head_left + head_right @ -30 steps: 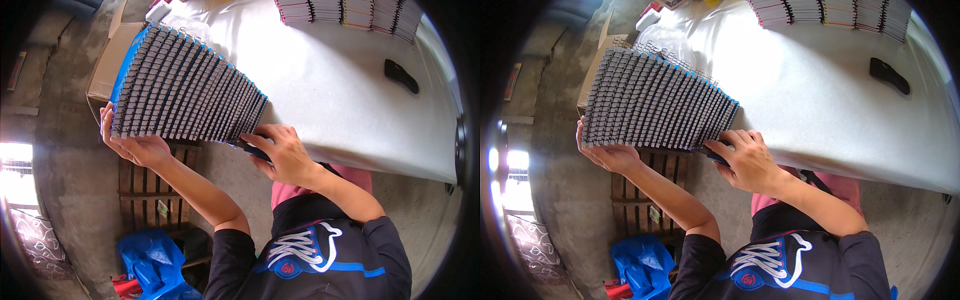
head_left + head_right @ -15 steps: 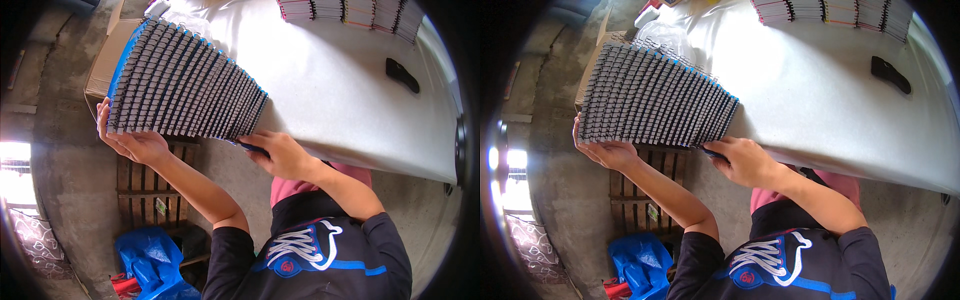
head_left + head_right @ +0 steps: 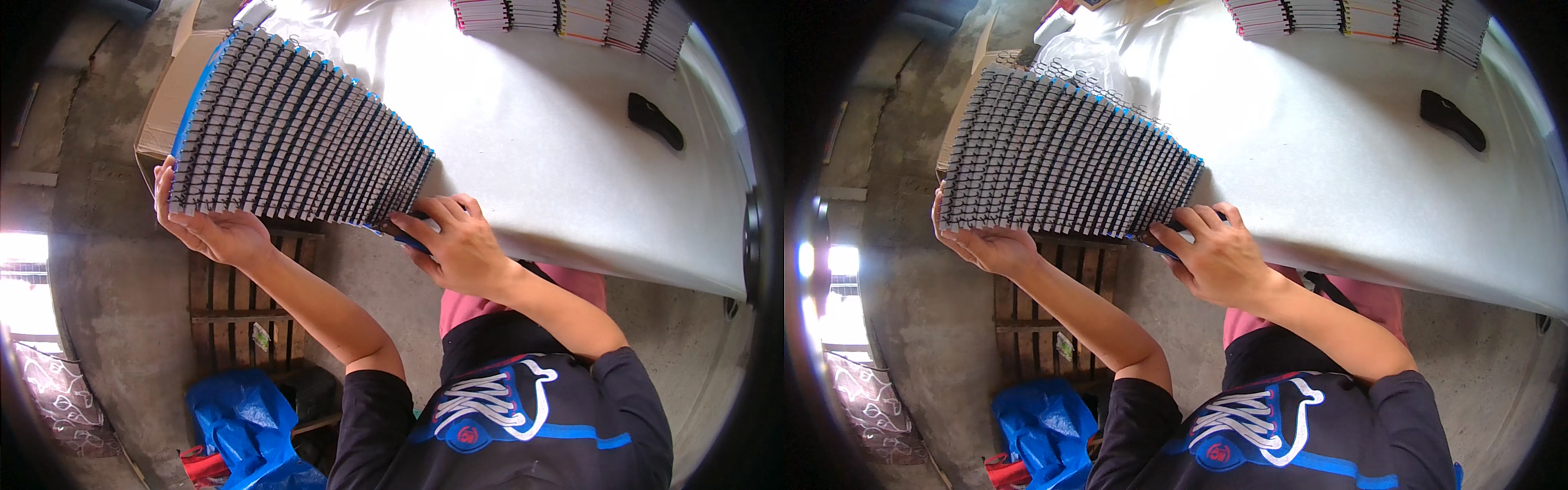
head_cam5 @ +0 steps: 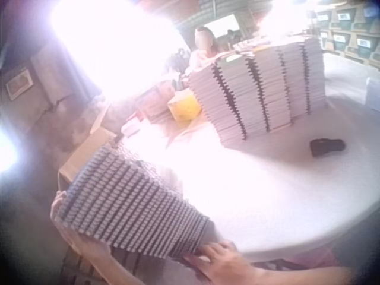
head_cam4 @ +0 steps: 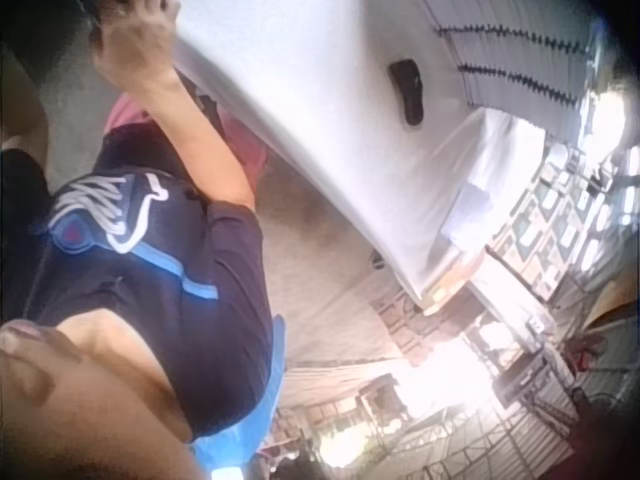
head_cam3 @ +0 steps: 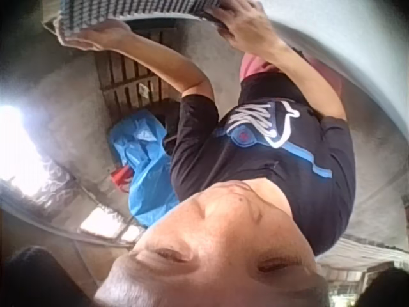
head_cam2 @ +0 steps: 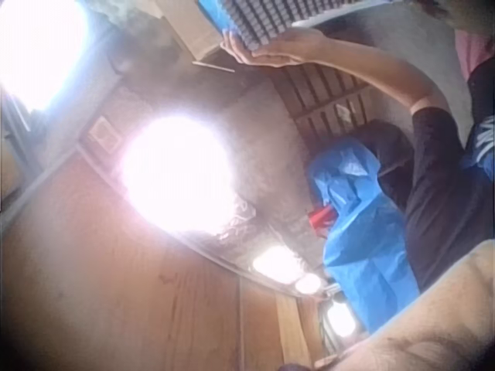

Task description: The person uses a pair of pliers to cut and trim the metal wire coils on a large stack of notebooks at a workstation.

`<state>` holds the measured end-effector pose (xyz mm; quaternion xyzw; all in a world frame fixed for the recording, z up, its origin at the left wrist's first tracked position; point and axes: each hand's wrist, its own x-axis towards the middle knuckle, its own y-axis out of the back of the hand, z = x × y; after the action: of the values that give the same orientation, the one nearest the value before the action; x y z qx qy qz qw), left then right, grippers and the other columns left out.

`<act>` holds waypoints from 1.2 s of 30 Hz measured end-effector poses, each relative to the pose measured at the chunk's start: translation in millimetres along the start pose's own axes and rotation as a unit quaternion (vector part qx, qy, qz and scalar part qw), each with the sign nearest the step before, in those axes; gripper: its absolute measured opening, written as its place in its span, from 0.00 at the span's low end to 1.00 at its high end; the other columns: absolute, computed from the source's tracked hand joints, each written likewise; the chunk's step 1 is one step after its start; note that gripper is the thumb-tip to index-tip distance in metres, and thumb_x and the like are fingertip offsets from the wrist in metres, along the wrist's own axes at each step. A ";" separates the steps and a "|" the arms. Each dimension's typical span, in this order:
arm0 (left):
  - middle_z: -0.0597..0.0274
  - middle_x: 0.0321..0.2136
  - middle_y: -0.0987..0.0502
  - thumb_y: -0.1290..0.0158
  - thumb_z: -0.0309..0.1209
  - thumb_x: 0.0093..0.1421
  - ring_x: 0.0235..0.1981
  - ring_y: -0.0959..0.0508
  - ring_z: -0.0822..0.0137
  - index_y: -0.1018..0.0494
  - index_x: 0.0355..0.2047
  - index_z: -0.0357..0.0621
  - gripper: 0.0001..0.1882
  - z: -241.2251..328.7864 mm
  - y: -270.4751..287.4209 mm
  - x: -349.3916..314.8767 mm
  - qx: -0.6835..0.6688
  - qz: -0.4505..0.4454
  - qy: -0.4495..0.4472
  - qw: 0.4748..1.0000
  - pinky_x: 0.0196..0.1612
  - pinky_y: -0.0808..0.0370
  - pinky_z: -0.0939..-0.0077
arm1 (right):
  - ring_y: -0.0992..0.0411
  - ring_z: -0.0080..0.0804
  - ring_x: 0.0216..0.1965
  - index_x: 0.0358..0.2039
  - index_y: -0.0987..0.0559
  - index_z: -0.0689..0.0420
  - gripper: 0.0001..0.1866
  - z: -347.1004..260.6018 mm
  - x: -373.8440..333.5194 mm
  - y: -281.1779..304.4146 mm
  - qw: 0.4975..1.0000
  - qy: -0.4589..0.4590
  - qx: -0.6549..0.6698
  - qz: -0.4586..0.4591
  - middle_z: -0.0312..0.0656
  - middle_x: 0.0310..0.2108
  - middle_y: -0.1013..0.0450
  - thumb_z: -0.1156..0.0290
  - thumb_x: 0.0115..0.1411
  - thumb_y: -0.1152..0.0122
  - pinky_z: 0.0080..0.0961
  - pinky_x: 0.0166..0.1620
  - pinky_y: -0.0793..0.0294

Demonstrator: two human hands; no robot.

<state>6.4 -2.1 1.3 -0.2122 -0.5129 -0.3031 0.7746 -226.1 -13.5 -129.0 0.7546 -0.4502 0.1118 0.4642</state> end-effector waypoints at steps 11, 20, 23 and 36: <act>0.53 0.49 0.33 0.66 0.47 0.67 0.53 0.32 0.61 0.36 0.50 0.42 0.23 -1.5 1.1 -1.0 0.019 0.004 -0.007 1.000 0.59 0.35 0.62 | 0.34 0.35 0.43 0.51 0.28 0.46 0.26 6.8 -3.9 -10.3 0.999 0.019 -0.035 0.009 0.40 0.42 0.33 0.65 0.49 0.38 0.37 0.45 0.41; 0.54 0.49 0.31 0.66 0.46 0.67 0.53 0.32 0.61 0.36 0.50 0.40 0.23 -1.9 1.7 0.8 0.018 0.008 -0.010 1.000 0.60 0.36 0.62 | 0.35 0.34 0.45 0.50 0.27 0.46 0.24 12.0 -3.3 -14.1 0.996 0.048 -0.062 0.035 0.40 0.44 0.33 0.63 0.50 0.38 0.39 0.47 0.42; 0.53 0.48 0.31 0.67 0.44 0.67 0.52 0.31 0.60 0.36 0.49 0.37 0.23 1.2 -5.5 0.5 0.039 0.026 -0.015 0.999 0.59 0.37 0.63 | 0.35 0.33 0.44 0.49 0.26 0.45 0.22 13.1 -1.0 -16.6 0.998 0.042 -0.040 0.025 0.37 0.42 0.33 0.64 0.51 0.39 0.39 0.46 0.42; 0.51 0.47 0.31 0.63 0.43 0.64 0.49 0.29 0.60 0.35 0.48 0.36 0.23 -4.6 -4.3 -1.6 0.102 0.047 -0.041 0.993 0.56 0.34 0.65 | 0.27 0.46 0.38 0.44 0.22 0.54 0.15 17.6 6.8 -10.0 0.943 -0.121 0.296 -0.091 0.46 0.39 0.26 0.68 0.55 0.43 0.38 0.44 0.28</act>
<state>6.1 -7.8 -1.9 -0.1682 -0.5617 -0.2031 0.7842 -218.9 -29.9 -140.5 0.9034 -0.3795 0.1050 0.1701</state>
